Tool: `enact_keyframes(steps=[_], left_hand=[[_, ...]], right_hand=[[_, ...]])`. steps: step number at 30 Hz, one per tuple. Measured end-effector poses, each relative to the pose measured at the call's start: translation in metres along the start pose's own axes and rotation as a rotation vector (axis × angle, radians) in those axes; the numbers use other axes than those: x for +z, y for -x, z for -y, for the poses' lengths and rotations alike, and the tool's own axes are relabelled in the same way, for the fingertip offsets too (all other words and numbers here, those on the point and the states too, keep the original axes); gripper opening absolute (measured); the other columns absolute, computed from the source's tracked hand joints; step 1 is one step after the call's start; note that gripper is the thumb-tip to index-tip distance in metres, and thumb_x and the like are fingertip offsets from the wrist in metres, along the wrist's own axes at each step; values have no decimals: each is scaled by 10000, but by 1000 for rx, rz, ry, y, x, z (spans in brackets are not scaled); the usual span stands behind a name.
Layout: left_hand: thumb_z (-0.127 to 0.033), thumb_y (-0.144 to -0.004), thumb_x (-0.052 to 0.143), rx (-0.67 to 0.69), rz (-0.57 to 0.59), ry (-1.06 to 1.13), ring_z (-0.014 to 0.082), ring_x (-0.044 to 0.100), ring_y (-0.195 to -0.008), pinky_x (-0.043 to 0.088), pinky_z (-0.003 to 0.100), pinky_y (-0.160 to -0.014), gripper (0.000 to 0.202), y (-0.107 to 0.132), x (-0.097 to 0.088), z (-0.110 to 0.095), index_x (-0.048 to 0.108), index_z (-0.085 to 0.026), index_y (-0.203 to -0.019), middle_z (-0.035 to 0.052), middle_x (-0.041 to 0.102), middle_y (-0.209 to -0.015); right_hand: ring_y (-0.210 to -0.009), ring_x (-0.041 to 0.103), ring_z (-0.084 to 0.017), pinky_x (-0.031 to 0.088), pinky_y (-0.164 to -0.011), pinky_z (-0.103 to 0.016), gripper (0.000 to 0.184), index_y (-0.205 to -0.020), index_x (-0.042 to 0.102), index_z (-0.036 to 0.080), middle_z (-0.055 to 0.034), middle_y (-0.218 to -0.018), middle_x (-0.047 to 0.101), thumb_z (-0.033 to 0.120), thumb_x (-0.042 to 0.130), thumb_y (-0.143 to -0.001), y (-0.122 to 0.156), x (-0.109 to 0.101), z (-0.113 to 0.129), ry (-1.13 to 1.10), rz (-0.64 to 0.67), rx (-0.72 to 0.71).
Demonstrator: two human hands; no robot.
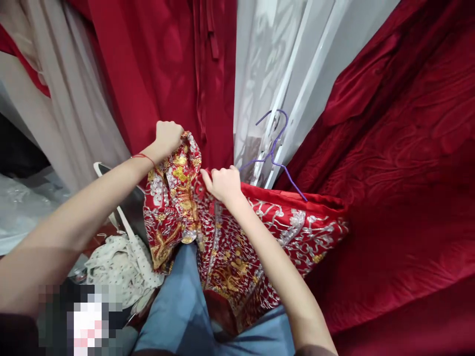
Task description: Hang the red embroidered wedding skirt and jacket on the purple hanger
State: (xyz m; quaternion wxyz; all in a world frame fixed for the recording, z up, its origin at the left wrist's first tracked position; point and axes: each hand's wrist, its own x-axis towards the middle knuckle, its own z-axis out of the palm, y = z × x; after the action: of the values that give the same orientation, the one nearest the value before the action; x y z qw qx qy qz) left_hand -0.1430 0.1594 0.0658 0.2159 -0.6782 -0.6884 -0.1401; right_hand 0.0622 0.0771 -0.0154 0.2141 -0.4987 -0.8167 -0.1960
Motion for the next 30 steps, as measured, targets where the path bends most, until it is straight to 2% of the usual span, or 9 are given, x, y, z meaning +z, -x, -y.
enact_keyframes(steps=[8, 12, 15, 17, 19, 21, 23, 25, 30], left_hand=[[-273, -919, 507, -28, -28, 34, 298, 631, -1018, 437, 372, -825, 378, 3, -5, -33, 695, -22, -1131, 213, 701, -1099], [-456, -806, 648, 240, -3, 118, 241, 652, -877, 403, 301, -692, 301, 25, -17, -75, 758, -194, -903, 78, 739, -903], [-454, -767, 692, 511, 29, 246, 188, 634, -755, 350, 278, -627, 244, 40, -31, -86, 729, -212, -769, 24, 711, -758], [-461, -748, 715, 589, 45, 391, 160, 609, -704, 337, 267, -612, 259, 44, -40, -82, 715, -202, -738, 3, 692, -714], [-461, -735, 729, 618, 51, 591, 142, 591, -691, 346, 258, -610, 279, 45, -46, -78, 714, -183, -731, 0, 680, -698], [-444, -733, 730, 663, 85, 806, 130, 575, -675, 364, 252, -611, 291, 42, -49, -79, 709, -154, -717, 9, 667, -681], [-423, -721, 733, 713, 177, 959, 119, 560, -645, 380, 250, -604, 294, 38, -48, -86, 696, -133, -691, 18, 655, -663], [-419, -708, 734, 732, 314, 1017, 119, 563, -628, 399, 255, -601, 295, 32, -45, -94, 699, -127, -685, 28, 663, -667], [-428, -649, 764, 661, 466, 1023, 146, 584, -653, 430, 290, -633, 322, 14, -34, -116, 745, -120, -744, 37, 686, -703]], right_hand=[[-596, 568, -151, 332, -744, -316, 573, -785, 706, 163, -40, -626, 665, 444, 284, -1054, 43, -48, -11, -174, -74, -302], [-800, 639, -200, 401, -870, -364, 391, -953, 668, 142, -79, -839, 723, 375, 365, -1034, 44, -30, -23, -184, -173, -494], [-1032, 652, -218, 451, -939, -387, 215, -1049, 654, 203, -78, -1039, 743, 230, 458, -966, 59, -27, -49, -269, -468, -634], [-982, 663, -220, 490, -889, -397, 206, -1000, 651, 257, -61, -997, 741, 175, 481, -916, 73, -33, -79, -297, -698, -477], [-872, 655, -232, 506, -812, -408, 126, -924, 648, 225, -73, -899, 714, 239, 526, -897, 82, -43, -116, -345, -857, -50], [-774, 643, -211, 504, -723, -367, 190, -907, 662, 195, -76, -842, 704, 372, 603, -867, 84, -55, -152, -524, -563, 298], [-664, 620, -173, 478, -624, -311, 355, -898, 687, 172, -70, -767, 702, 516, 661, -817, 78, -65, -179, -792, 73, 385], [-589, 583, -136, 437, -561, -277, 489, -980, 699, 162, -61, -750, 705, 600, 703, -764, 69, -70, -191, -992, 514, 372], [-589, 518, -104, 390, -569, -264, 552, -1019, 698, 174, -2, -750, 667, 593, 797, -674, 42, -64, -165, -1022, 659, 226]])
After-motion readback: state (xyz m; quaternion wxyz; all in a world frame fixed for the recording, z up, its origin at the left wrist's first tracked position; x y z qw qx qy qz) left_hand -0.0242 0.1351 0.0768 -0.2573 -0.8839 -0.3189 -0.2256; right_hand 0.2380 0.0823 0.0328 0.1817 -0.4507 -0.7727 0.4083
